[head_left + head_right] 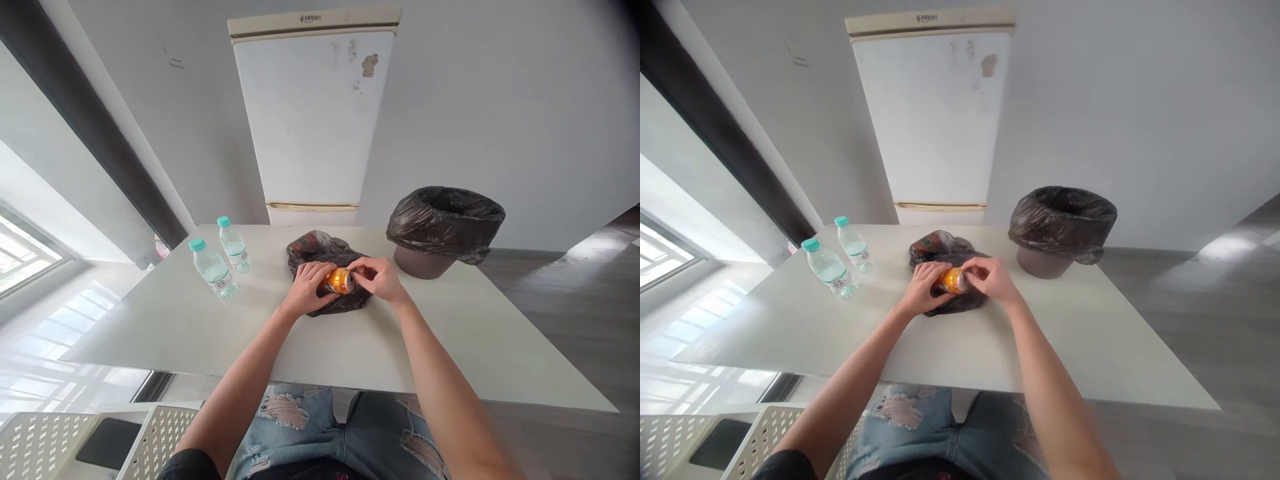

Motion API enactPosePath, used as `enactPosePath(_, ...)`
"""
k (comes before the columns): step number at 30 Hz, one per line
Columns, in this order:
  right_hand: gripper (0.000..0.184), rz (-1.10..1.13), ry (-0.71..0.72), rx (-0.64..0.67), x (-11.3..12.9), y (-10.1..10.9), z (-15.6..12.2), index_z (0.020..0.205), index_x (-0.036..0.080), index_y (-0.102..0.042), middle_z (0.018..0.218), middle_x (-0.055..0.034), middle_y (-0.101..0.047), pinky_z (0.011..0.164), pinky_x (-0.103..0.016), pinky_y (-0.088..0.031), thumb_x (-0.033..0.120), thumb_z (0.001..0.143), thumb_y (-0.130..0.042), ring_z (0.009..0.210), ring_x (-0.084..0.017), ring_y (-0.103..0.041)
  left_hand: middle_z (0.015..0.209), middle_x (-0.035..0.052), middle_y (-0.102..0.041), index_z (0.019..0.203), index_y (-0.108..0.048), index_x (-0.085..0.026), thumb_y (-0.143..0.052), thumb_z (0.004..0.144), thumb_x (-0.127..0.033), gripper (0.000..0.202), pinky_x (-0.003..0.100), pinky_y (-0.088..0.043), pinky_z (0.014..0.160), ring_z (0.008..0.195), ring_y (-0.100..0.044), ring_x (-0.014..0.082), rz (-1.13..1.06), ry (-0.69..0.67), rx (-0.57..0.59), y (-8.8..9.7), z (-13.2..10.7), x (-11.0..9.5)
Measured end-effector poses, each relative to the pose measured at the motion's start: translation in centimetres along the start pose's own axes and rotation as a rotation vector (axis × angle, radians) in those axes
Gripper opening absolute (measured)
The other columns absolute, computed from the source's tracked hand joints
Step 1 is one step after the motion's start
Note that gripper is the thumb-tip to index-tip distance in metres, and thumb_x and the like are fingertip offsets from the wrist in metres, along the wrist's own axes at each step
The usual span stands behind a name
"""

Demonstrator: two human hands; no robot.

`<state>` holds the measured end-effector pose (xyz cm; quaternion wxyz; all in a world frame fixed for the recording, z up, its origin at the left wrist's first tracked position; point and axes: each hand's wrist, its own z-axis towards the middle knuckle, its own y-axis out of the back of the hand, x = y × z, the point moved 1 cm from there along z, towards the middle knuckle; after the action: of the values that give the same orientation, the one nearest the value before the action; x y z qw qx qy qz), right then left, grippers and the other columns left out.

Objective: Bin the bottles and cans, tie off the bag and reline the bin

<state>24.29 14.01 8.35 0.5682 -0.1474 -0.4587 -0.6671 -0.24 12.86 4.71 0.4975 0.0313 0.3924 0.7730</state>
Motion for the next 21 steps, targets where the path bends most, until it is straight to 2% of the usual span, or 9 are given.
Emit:
enactPosePath(7, 0.017, 0.030, -0.013, 0.068, -0.2, 0.6, -0.2, 0.096, 0.022, -0.079, 0.063, 0.0029, -0.054, 0.060, -0.028, -0.041, 0.035, 0.089, -0.070, 0.058, -0.013, -0.046, 0.141, 0.0133, -0.070, 0.144, -0.062, -0.028, -0.081, 0.088, -0.049, 0.063, 0.052, -0.040, 0.110, 0.130, -0.062, 0.0367, -0.026, 0.065, 0.020, 0.0, 0.1, 0.0)
enactPosePath(9, 0.022, 0.064, -0.013, 0.042, -0.2, 0.7, -0.3, 0.103, 0.022, -0.079, 0.066, 0.0023, -0.056, 0.060, -0.028, -0.042, 0.037, 0.092, -0.068, 0.059, -0.013, -0.047, 0.141, 0.0131, -0.069, 0.146, -0.059, -0.028, -0.082, 0.087, -0.048, 0.066, 0.052, -0.040, 0.111, 0.130, -0.061, 0.0365, -0.037, 0.063, -0.012, 0.1, 0.1, 0.0)
enactPosePath(12, 0.030, 0.129, -0.051, -0.077, -0.1, 0.7, -0.4, 0.113, 0.022, -0.078, 0.072, 0.0002, -0.057, 0.061, -0.028, -0.042, 0.043, 0.096, -0.065, 0.063, -0.014, -0.048, 0.139, 0.0131, -0.069, 0.147, -0.056, -0.028, -0.083, 0.087, -0.047, 0.069, 0.052, -0.040, 0.111, 0.128, -0.061, 0.0358, -0.068, 0.088, -0.074, 0.4, 0.1, 0.0)
enactPosePath(16, 0.034, 0.113, -0.121, -0.178, -0.6, 0.5, -0.3, 0.104, 0.020, -0.079, 0.065, 0.0002, -0.053, 0.057, -0.029, -0.037, 0.049, 0.098, -0.063, 0.059, -0.014, -0.045, 0.135, 0.0143, -0.068, 0.140, -0.059, -0.026, -0.085, 0.083, -0.046, 0.066, 0.053, -0.043, 0.111, 0.124, -0.061, 0.0361, -0.104, 0.174, -0.226, 1.0, -0.2, 0.4)
enactPosePath(21, 0.032, -0.018, -0.126, -0.133, -1.9, -0.5, 0.0, 0.098, 0.019, -0.080, 0.068, -0.0015, -0.064, 0.058, -0.029, -0.039, 0.044, 0.097, -0.059, 0.057, -0.014, -0.049, 0.132, 0.0163, -0.064, 0.139, -0.055, -0.022, -0.083, 0.084, -0.047, 0.067, 0.052, -0.043, 0.111, 0.124, -0.059, 0.0354, -0.025, 0.341, -0.546, 1.6, -0.8, 2.0)
